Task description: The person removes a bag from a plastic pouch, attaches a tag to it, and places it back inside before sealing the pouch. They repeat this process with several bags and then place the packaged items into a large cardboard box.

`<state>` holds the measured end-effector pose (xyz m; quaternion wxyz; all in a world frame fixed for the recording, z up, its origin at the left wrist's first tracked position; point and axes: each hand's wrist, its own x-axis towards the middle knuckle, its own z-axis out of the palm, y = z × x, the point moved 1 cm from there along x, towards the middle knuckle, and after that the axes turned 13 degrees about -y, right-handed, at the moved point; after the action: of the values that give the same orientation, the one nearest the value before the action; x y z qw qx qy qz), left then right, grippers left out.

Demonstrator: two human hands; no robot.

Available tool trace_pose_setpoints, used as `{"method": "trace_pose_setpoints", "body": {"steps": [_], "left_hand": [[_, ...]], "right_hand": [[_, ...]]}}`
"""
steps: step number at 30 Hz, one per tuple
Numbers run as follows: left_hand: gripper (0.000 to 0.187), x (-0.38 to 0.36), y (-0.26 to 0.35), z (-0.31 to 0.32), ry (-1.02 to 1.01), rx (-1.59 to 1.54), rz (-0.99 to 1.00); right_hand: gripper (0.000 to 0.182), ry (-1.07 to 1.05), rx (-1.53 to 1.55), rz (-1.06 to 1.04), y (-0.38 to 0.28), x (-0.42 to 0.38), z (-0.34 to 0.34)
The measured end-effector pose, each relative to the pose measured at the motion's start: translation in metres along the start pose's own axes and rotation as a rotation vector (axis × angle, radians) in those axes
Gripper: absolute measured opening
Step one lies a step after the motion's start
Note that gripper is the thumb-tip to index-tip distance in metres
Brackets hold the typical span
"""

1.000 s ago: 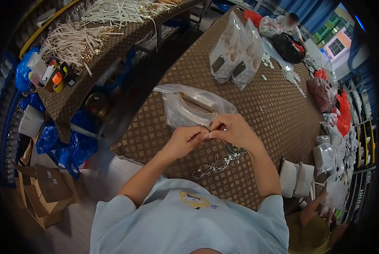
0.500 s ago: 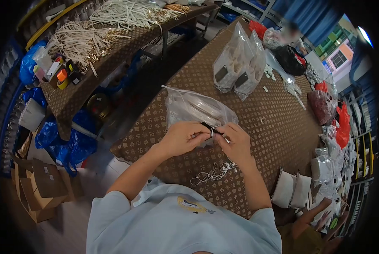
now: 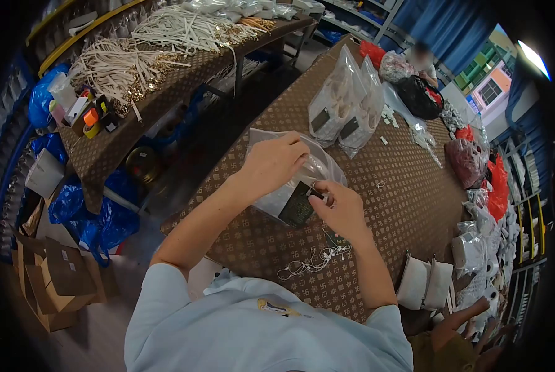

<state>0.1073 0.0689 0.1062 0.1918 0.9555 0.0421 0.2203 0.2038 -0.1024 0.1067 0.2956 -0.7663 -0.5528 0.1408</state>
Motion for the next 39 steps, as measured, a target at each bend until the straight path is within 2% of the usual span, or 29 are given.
{"method": "trace_pose_setpoints", "body": {"steps": [4,6,7,9,10,12,13,15,19,21,22,24,25,29,31,33,34,35,36,37,38,39], "left_hand": [[0.019,-0.001,0.001,-0.004,0.037,-0.06,0.068],[0.01,-0.012,0.007,-0.012,0.014,0.134,0.058],[0.01,-0.018,0.011,-0.016,0.016,0.134,0.062],[0.011,-0.029,0.016,-0.019,-0.128,0.225,-0.052],[0.011,-0.033,0.015,-0.018,-0.131,0.226,-0.051],[0.009,-0.04,0.011,-0.013,-0.257,0.235,-0.017],[0.009,-0.042,0.007,-0.011,-0.259,0.236,-0.016],[0.007,-0.044,0.002,-0.01,-0.252,0.195,0.03],[0.007,-0.047,0.006,-0.026,-0.156,0.187,0.138],[0.011,-0.049,0.009,-0.031,-0.286,0.32,0.073],[0.011,-0.05,0.008,-0.031,-0.288,0.318,0.077],[0.008,-0.055,0.004,-0.028,-0.632,0.351,-0.138],[0.008,-0.06,0.005,-0.025,-0.632,0.352,-0.139],[0.008,-0.072,0.008,-0.016,-0.503,0.335,0.061],[0.009,-0.075,0.008,-0.022,-0.485,0.293,0.129],[0.011,-0.075,0.007,-0.037,-0.448,0.212,0.204],[0.011,-0.073,0.01,-0.044,-0.452,0.213,0.206],[0.012,-0.071,0.013,-0.049,-0.556,0.174,0.133],[0.013,-0.07,0.016,-0.05,-0.66,0.136,0.06],[0.013,-0.069,0.019,-0.048,-0.667,0.136,0.065],[0.012,-0.068,0.022,-0.046,-0.581,0.152,0.045],[0.011,-0.067,0.023,-0.044,-0.492,0.169,0.025]], "right_hand": [[0.016,-0.062,-0.016,0.017,0.025,0.008,0.009],[0.014,-0.15,0.251,0.075,0.035,0.007,0.004],[0.014,-0.145,0.249,0.075,0.034,0.008,-0.002],[0.013,-0.124,0.725,0.267,0.029,0.009,-0.012],[0.013,-0.123,0.728,0.269,0.029,0.011,-0.012],[0.013,-0.128,0.961,0.299,0.029,0.014,-0.009],[0.013,-0.127,0.963,0.3,0.027,0.014,-0.008],[0.014,-0.174,0.74,0.273,0.021,0.014,-0.01],[0.016,-0.186,0.664,0.27,0.015,0.016,-0.023],[0.018,-0.225,0.837,0.291,0.023,0.025,-0.026],[0.018,-0.221,0.837,0.294,0.028,0.027,-0.03],[0.018,-0.133,1.186,0.301,0.038,0.032,-0.037],[0.016,-0.15,1.33,0.287,0.04,0.032,-0.04],[0.018,-0.042,1.283,0.24,0.018,0.026,-0.011],[0.016,0.049,0.98,0.009,0.016,0.023,0.0],[0.018,0.094,0.998,-0.015,0.016,0.021,0.002],[0.019,0.137,1.009,-0.042,0.016,0.021,0.002],[0.019,0.14,1.013,-0.037,0.015,0.022,0.001],[0.018,0.162,1.175,0.008,0.012,0.024,-0.002],[0.018,0.185,1.336,0.053,0.01,0.024,-0.003],[0.018,0.191,1.339,0.056,0.008,0.023,-0.001],[0.017,0.126,1.213,0.066,0.005,0.023,0.002]]}}
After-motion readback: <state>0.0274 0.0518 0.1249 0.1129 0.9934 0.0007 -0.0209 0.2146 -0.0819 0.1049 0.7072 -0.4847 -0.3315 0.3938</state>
